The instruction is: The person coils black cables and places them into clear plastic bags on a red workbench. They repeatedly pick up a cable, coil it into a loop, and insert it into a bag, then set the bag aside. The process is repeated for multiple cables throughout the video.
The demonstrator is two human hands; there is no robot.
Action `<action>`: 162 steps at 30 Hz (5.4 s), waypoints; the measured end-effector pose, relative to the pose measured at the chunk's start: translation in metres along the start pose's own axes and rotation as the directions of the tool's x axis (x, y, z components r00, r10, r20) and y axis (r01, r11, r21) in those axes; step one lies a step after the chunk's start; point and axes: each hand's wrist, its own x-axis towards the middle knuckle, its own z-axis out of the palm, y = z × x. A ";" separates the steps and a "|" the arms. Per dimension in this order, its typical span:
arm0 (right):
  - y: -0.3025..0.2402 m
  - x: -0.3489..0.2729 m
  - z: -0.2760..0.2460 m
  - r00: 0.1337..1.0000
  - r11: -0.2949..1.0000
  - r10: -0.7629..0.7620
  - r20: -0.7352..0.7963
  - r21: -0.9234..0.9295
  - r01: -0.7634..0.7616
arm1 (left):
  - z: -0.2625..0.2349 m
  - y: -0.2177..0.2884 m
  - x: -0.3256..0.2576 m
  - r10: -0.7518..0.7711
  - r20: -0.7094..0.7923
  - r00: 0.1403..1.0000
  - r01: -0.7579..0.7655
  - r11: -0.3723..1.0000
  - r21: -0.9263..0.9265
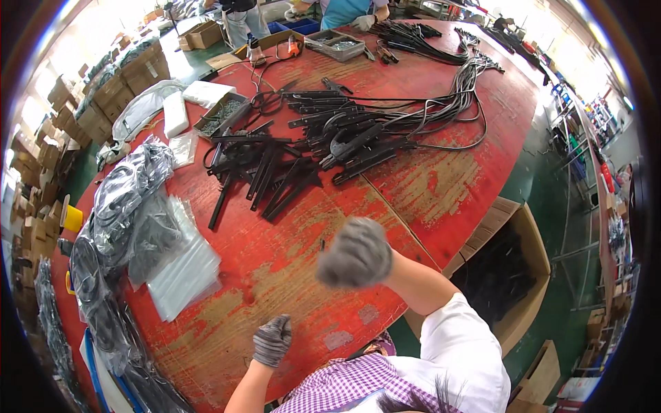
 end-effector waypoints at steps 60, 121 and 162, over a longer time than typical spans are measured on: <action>-0.165 0.016 0.076 0.940 0.859 -0.013 0.340 0.486 -0.164 | -0.152 0.020 -0.065 -0.208 0.706 0.677 0.732 0.095 -0.674; -0.097 0.091 0.066 0.746 0.848 0.163 0.646 0.294 -0.440 | -0.240 0.079 -0.020 -0.406 0.562 0.721 0.691 0.366 -0.623; -0.162 -0.106 0.167 0.643 0.858 0.276 0.714 0.118 -0.499 | -0.059 -0.033 -0.030 -0.544 -0.177 0.820 0.567 0.731 0.380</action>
